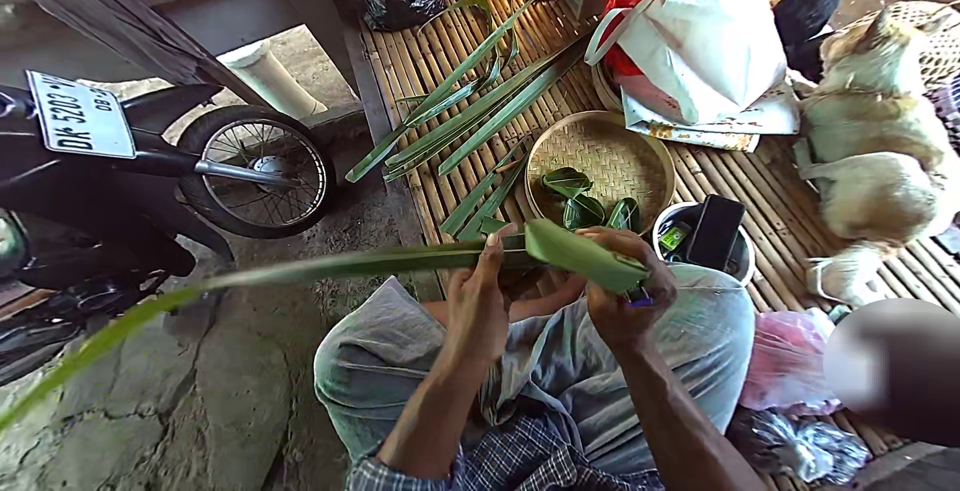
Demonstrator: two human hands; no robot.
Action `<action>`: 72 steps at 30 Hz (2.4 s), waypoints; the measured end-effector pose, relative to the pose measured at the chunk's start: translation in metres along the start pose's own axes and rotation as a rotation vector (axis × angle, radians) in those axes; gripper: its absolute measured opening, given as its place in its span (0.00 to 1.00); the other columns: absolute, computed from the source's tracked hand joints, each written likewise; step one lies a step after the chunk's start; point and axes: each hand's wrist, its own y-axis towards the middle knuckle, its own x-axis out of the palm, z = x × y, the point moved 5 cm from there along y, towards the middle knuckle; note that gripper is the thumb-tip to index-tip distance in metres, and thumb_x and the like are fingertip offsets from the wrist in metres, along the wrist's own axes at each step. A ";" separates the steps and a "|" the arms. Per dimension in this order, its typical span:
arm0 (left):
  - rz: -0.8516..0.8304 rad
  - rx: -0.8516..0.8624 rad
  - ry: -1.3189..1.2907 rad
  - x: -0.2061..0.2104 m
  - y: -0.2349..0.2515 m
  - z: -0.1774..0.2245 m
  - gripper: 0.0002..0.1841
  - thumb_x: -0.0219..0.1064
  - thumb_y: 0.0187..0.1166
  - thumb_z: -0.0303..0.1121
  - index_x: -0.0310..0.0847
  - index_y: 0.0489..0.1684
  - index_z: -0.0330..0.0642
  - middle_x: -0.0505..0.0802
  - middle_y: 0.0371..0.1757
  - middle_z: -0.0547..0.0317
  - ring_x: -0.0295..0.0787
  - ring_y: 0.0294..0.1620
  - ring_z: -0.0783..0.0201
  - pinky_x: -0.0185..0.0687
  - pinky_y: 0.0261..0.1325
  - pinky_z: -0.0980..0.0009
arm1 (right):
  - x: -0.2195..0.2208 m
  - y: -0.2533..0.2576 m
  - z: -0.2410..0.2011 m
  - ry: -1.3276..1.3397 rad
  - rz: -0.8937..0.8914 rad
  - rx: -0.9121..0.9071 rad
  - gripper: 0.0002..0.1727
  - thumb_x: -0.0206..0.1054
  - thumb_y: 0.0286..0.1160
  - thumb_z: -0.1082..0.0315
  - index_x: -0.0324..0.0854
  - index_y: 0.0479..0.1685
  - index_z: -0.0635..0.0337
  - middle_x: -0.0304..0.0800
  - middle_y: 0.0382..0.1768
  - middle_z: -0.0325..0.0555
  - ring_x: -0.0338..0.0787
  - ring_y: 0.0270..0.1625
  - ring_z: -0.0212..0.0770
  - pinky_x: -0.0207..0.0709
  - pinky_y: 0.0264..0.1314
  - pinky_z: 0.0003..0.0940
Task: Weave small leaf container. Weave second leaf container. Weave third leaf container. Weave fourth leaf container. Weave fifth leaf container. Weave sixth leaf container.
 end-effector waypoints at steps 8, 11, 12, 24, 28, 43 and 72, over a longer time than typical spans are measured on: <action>-0.137 -0.110 -0.081 0.008 0.009 0.019 0.22 0.44 0.96 0.39 0.73 0.76 0.35 0.90 0.63 0.38 0.93 0.56 0.48 0.89 0.64 0.53 | 0.003 -0.001 0.008 0.325 0.288 0.412 0.10 0.77 0.68 0.77 0.87 0.47 0.60 0.93 0.34 0.45 0.91 0.31 0.37 0.89 0.33 0.34; -0.015 -0.155 -0.200 0.024 0.003 -0.005 0.18 0.53 0.92 0.36 0.78 0.65 0.29 0.93 0.53 0.36 0.95 0.49 0.47 0.91 0.61 0.52 | 0.013 0.002 0.009 0.356 0.346 0.557 0.10 0.78 0.69 0.75 0.87 0.47 0.62 0.90 0.29 0.48 0.86 0.24 0.39 0.84 0.26 0.34; 0.015 -0.130 -0.222 0.028 0.002 -0.009 0.16 0.55 0.91 0.33 0.79 0.62 0.27 0.93 0.51 0.36 0.96 0.48 0.47 0.92 0.59 0.52 | 0.015 0.001 0.008 0.320 0.334 0.538 0.10 0.79 0.67 0.76 0.88 0.46 0.63 0.90 0.30 0.49 0.87 0.25 0.40 0.85 0.26 0.36; -0.095 0.108 -0.016 0.023 0.003 -0.002 0.12 0.53 0.91 0.27 0.80 0.59 0.31 0.94 0.50 0.40 0.96 0.49 0.48 0.93 0.58 0.48 | 0.008 -0.003 0.004 -0.042 0.061 0.068 0.07 0.73 0.68 0.75 0.90 0.43 0.60 0.97 0.49 0.44 0.95 0.54 0.37 0.90 0.57 0.35; -0.184 -0.084 0.115 0.013 0.012 0.017 0.16 0.48 0.94 0.35 0.82 0.58 0.38 0.95 0.42 0.51 0.94 0.38 0.62 0.93 0.44 0.65 | 0.007 -0.001 0.002 0.081 -0.074 -0.006 0.07 0.70 0.69 0.75 0.90 0.43 0.62 0.96 0.47 0.48 0.95 0.53 0.43 0.91 0.56 0.40; -0.703 -0.371 0.468 -0.004 0.045 0.033 0.18 0.44 0.96 0.39 0.75 0.64 0.36 0.93 0.49 0.43 0.96 0.48 0.50 0.95 0.50 0.56 | 0.024 -0.009 0.010 0.399 -0.413 0.878 0.10 0.76 0.64 0.78 0.90 0.44 0.60 0.92 0.33 0.47 0.86 0.26 0.35 0.83 0.28 0.28; -0.519 -0.413 0.227 -0.055 0.052 0.001 0.45 0.29 0.86 0.70 0.82 0.66 0.42 0.93 0.54 0.48 0.94 0.51 0.56 0.91 0.54 0.57 | 0.042 -0.049 0.020 0.384 -0.308 1.293 0.08 0.80 0.61 0.79 0.91 0.39 0.64 0.89 0.27 0.50 0.76 0.19 0.32 0.70 0.20 0.25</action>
